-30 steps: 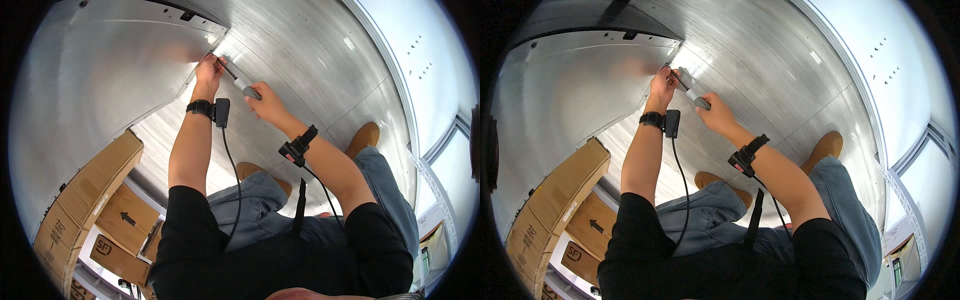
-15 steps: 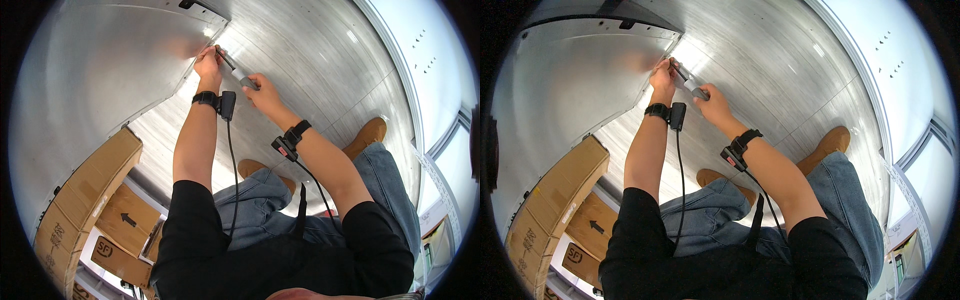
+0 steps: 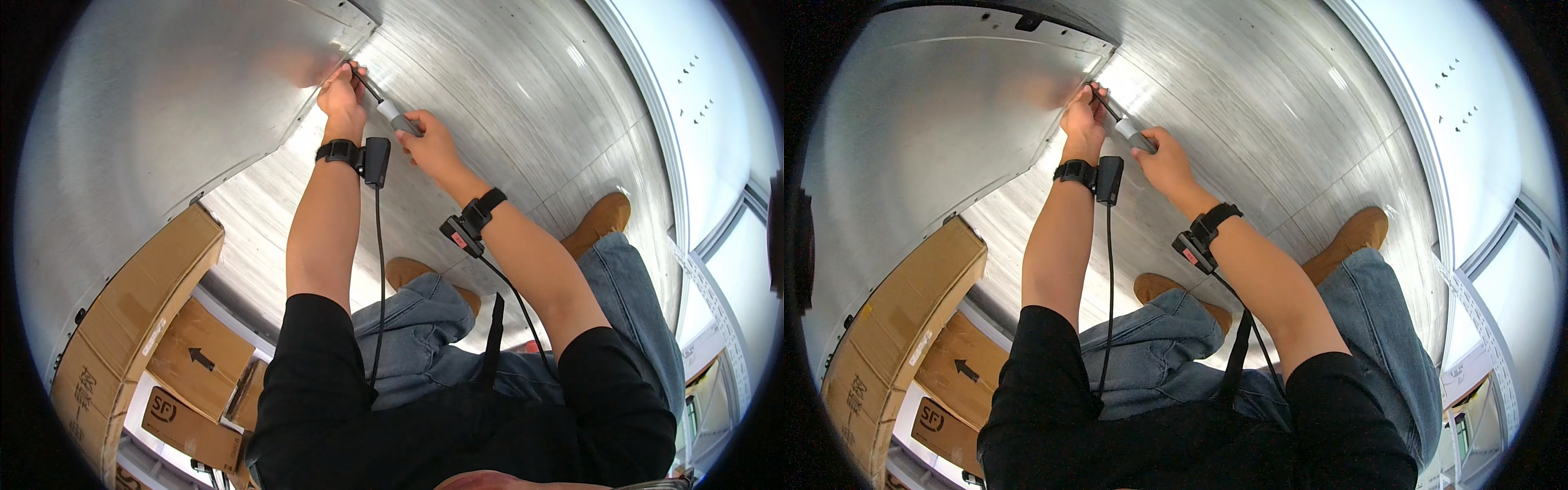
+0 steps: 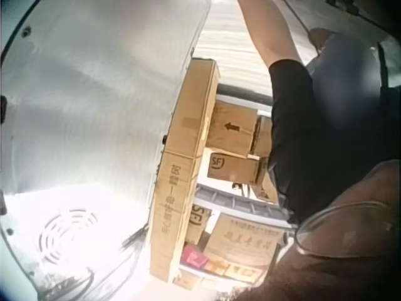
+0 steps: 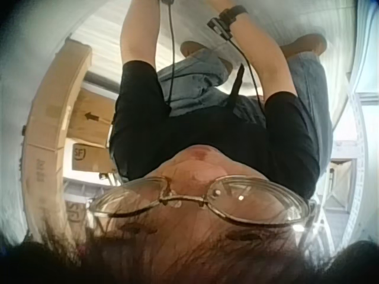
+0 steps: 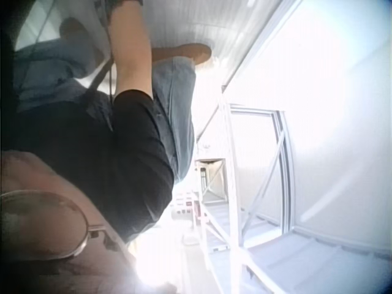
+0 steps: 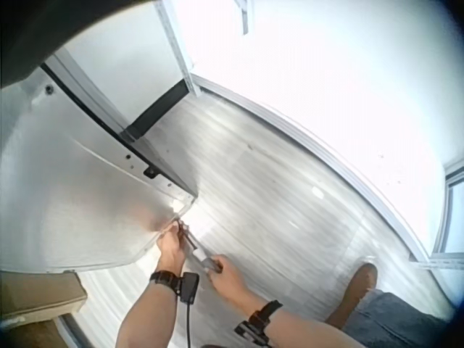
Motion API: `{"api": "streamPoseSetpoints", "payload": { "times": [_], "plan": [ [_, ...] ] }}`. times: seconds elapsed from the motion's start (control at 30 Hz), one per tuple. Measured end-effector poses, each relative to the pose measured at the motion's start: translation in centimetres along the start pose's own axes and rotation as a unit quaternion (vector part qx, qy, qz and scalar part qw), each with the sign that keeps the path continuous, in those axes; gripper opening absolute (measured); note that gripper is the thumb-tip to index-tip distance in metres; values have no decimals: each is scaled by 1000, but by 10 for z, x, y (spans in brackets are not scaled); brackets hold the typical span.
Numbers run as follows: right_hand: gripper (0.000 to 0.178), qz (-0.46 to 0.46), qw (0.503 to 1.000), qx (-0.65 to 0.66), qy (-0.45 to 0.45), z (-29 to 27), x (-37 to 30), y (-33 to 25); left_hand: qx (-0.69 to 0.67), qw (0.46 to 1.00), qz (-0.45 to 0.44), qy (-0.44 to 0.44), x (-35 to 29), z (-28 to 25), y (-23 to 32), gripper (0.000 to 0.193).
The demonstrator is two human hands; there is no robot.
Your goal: The person uses a screwdriver to fasten screws into the back panel of a black electronic device. They repeatedly insert screws and tighten them to secure the metal casing.
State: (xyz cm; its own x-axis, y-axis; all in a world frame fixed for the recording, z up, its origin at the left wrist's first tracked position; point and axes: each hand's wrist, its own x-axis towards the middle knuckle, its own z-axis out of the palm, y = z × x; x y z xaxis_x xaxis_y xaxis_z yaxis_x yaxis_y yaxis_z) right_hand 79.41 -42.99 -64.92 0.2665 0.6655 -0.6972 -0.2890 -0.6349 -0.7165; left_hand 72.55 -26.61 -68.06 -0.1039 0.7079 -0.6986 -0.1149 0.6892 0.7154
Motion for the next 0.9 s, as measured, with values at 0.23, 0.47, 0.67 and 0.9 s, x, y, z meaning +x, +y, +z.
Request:
{"api": "streamPoseSetpoints", "payload": {
  "times": [0.23,0.47,0.67,0.9],
  "plan": [
    [34,44,998,44,-8,-4,-3,-13,-9,1000,-3,-13,-1,-2,-1,14],
    [41,96,993,62,30,-1,-4,-21,-3,1000,-8,-14,2,-4,-3,15],
    [37,94,988,118,39,-4,-2,-12,-14,1000,-2,7,1,-1,-4,15],
    [31,155,967,198,36,-4,0,-13,-10,1000,-4,-14,3,-3,-4,12]
  ]
}}
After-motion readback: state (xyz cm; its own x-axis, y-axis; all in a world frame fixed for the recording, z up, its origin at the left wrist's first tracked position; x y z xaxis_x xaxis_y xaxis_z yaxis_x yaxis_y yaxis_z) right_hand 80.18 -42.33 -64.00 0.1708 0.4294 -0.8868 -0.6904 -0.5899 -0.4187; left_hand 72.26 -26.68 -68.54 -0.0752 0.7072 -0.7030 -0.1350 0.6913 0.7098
